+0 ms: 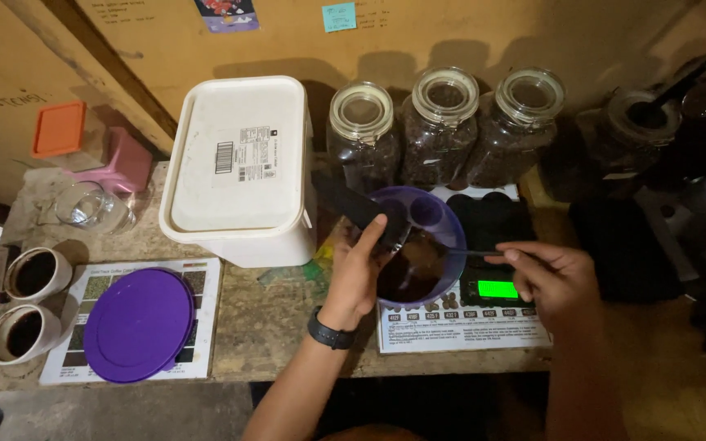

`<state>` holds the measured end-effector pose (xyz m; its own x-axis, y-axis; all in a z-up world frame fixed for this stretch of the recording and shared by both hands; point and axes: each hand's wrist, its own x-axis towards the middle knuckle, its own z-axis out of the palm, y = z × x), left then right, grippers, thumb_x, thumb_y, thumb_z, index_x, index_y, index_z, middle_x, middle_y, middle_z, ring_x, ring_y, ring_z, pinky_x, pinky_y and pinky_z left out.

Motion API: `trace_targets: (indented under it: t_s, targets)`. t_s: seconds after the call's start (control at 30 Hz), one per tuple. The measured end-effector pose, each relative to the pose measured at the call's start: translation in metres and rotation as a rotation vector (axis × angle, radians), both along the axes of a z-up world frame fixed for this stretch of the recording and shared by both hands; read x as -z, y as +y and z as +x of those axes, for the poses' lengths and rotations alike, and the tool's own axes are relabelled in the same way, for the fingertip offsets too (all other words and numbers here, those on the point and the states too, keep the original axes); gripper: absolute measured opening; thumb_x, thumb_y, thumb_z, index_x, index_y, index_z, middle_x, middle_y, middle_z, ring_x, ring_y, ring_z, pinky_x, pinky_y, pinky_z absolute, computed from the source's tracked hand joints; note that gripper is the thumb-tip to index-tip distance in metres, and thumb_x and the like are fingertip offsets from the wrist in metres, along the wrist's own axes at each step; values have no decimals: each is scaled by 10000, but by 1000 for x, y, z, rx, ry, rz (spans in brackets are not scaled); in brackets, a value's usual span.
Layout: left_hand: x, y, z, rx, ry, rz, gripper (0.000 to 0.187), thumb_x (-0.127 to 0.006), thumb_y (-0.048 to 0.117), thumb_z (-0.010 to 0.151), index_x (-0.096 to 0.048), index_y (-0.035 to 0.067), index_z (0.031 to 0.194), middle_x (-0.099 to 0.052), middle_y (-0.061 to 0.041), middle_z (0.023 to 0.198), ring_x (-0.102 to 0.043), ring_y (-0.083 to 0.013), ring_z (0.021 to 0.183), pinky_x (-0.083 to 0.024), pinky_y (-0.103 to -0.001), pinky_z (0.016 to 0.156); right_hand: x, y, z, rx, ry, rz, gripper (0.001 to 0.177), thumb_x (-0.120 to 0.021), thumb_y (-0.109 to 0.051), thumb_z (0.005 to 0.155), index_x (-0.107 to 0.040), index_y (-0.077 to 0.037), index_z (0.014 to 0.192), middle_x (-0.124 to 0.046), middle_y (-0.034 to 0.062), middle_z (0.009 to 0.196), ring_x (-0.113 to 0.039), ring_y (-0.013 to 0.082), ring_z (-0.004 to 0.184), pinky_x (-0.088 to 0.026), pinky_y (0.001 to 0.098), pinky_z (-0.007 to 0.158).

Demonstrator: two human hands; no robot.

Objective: Packaging ground coffee by scooping it into small pouches and weighing them on a digital scale for precision.

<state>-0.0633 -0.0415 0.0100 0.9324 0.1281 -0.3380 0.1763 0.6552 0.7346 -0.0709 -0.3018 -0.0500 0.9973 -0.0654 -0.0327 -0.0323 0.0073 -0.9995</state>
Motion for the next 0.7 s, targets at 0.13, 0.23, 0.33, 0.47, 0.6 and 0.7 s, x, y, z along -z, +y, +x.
trace_targets:
  t_s: [0.13,0.23,0.33,0.47,0.6,0.7]
  targets:
    - [6,-1,-1,34,17,-16,944,-820,248,867,-260,-47,1567,-419,-362,1507,-483,-508,1365,-444,-635,1052,-9,10,-8,64,-14,-5,227,-663,-30,939,-720,102,1115,-748,296,977,-439,126,374,-285,233,378]
    - [-10,-11,-7,-2,68,-58,938,-829,245,842,-290,-30,1559,-430,-317,1504,-489,-482,1367,-430,-646,1051,10,16,-8,110,-61,-43,206,-664,-62,961,-738,69,1101,-750,240,878,-466,102,374,-291,221,386]
    - [-11,-14,-7,2,47,-73,908,-834,257,843,-318,-8,1542,-420,-306,1523,-492,-489,1366,-408,-663,1065,16,34,-8,142,-94,-59,186,-676,-51,960,-760,34,1103,-758,207,854,-485,107,377,-325,221,390]
    - [-4,-19,-6,-72,80,-164,887,-833,207,839,-321,-25,1526,-442,-325,1471,-515,-483,1331,-467,-648,1022,-33,77,-33,158,-178,-142,195,-661,-1,959,-765,36,1119,-690,141,618,-460,94,384,-338,220,422]
    - [-1,-15,-7,65,111,-134,594,-670,254,861,-572,123,1431,-637,-125,1462,-597,-293,1352,-530,-457,1054,-31,75,-39,-21,-553,-572,295,-628,33,946,-742,-57,1203,-658,55,899,-621,143,792,-554,261,733]
    - [5,-13,-9,72,60,-158,542,-666,251,879,-568,122,1396,-644,-133,1432,-603,-304,1345,-536,-470,1052,-42,67,-45,-79,-798,-622,321,-586,194,905,-705,55,1168,-745,177,1184,-784,237,994,-686,286,849]
